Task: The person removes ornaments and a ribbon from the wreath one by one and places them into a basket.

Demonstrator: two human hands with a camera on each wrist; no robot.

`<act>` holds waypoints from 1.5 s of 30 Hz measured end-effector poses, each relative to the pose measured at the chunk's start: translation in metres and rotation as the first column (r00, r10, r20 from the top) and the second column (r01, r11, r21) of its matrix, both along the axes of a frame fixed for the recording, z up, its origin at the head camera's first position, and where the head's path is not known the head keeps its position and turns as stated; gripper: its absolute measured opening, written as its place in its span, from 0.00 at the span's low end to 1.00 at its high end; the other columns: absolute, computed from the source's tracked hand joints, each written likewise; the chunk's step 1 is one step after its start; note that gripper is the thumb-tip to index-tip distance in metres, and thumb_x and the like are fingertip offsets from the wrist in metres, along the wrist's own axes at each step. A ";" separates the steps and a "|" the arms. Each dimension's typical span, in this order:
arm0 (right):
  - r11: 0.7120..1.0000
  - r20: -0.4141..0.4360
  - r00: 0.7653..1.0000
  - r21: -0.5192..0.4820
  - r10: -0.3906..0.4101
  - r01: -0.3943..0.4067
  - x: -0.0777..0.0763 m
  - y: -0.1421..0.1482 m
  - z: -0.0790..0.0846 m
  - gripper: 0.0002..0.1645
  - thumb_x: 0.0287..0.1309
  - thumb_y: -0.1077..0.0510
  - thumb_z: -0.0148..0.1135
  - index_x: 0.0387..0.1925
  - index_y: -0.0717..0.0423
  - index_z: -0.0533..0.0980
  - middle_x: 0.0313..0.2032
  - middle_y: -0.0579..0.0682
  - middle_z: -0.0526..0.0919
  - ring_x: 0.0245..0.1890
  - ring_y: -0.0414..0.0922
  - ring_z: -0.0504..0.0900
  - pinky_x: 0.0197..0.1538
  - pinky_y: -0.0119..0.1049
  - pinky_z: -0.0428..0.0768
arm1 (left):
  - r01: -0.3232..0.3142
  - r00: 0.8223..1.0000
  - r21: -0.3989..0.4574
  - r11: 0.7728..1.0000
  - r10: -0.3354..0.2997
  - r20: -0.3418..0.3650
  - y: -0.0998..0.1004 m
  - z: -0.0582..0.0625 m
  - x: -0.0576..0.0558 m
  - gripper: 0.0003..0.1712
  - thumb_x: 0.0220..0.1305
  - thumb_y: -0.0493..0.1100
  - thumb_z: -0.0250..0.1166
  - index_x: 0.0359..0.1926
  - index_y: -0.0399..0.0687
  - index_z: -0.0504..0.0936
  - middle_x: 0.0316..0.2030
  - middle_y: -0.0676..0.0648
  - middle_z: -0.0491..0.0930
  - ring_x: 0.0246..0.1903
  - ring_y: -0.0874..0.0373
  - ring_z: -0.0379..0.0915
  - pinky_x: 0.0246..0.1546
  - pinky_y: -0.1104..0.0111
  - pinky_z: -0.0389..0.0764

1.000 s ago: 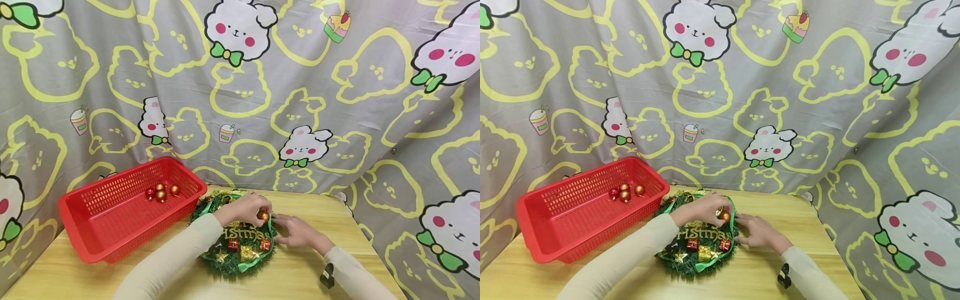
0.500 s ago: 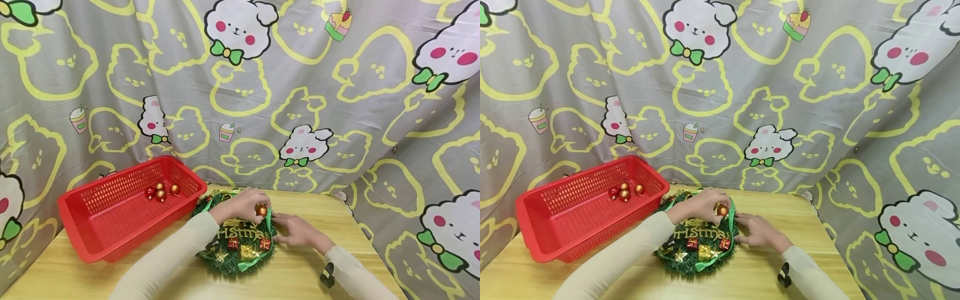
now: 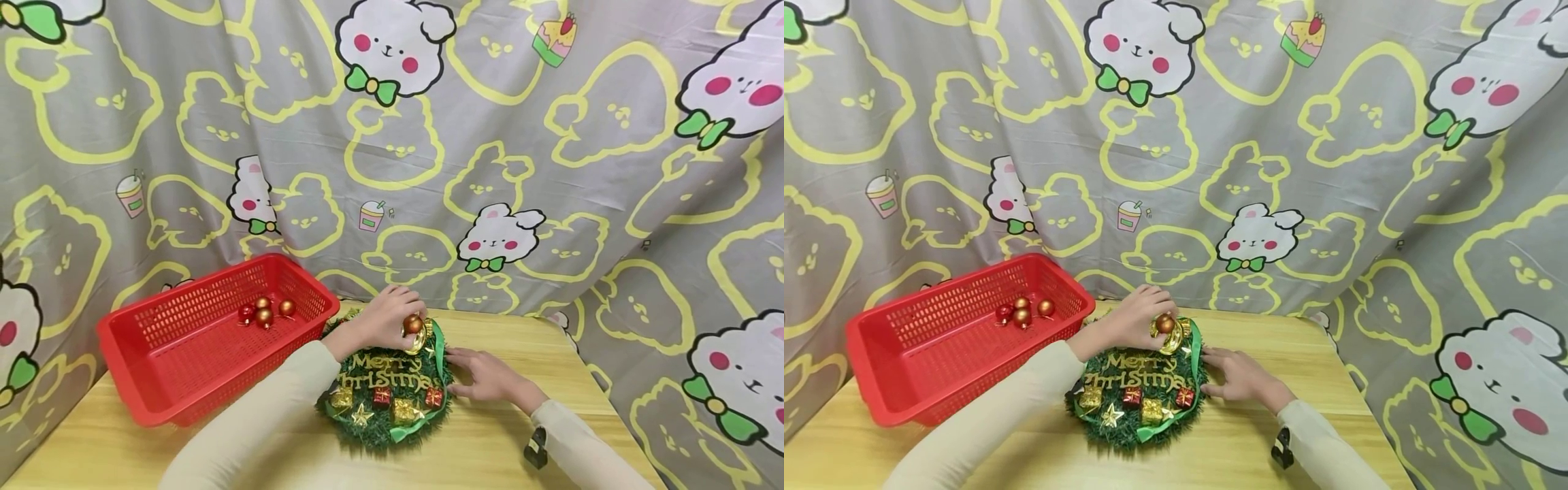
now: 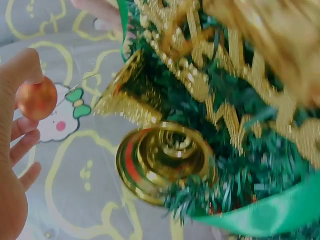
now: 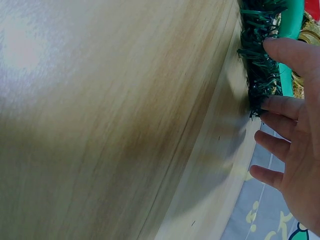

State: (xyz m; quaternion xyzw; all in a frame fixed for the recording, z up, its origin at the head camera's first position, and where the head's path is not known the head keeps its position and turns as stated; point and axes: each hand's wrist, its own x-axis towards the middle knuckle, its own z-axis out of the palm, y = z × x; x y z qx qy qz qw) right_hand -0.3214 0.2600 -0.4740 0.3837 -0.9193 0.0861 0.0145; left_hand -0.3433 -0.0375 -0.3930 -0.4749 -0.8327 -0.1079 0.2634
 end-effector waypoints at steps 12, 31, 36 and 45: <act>1.000 -0.007 1.000 0.014 0.000 0.000 0.000 0.000 0.000 0.45 0.63 0.33 0.62 0.66 0.64 0.74 0.70 0.62 0.72 0.67 0.62 0.75 0.68 0.56 0.72 | -0.086 0.988 0.105 0.991 0.099 -0.118 -0.041 0.024 -0.006 0.17 0.47 0.46 0.72 0.40 0.56 0.80 0.41 0.52 0.79 0.46 0.52 0.74 0.56 0.53 0.74; 1.000 -0.021 1.000 0.005 0.007 -0.007 0.000 0.002 0.000 0.45 0.63 0.33 0.62 0.66 0.64 0.73 0.69 0.63 0.73 0.67 0.62 0.75 0.68 0.57 0.72 | -0.196 0.958 0.264 0.944 0.242 -0.154 -0.134 0.053 -0.003 0.16 0.46 0.45 0.70 0.40 0.51 0.82 0.37 0.48 0.80 0.41 0.48 0.73 0.53 0.49 0.73; 1.000 -0.022 1.000 0.006 0.008 -0.008 -0.001 0.002 0.000 0.46 0.63 0.33 0.61 0.66 0.65 0.73 0.69 0.64 0.72 0.67 0.63 0.75 0.68 0.58 0.72 | -0.238 0.948 0.287 0.928 0.287 -0.140 -0.161 0.052 0.000 0.17 0.45 0.45 0.69 0.40 0.48 0.82 0.35 0.48 0.78 0.40 0.47 0.73 0.52 0.48 0.73; 1.000 -0.011 1.000 0.008 0.008 -0.008 -0.001 0.002 -0.002 0.45 0.63 0.33 0.62 0.66 0.65 0.73 0.70 0.63 0.72 0.67 0.63 0.75 0.68 0.57 0.72 | -0.298 0.928 0.293 0.908 0.348 -0.134 -0.203 0.043 0.005 0.16 0.45 0.45 0.69 0.38 0.45 0.82 0.35 0.45 0.79 0.43 0.43 0.74 0.52 0.45 0.71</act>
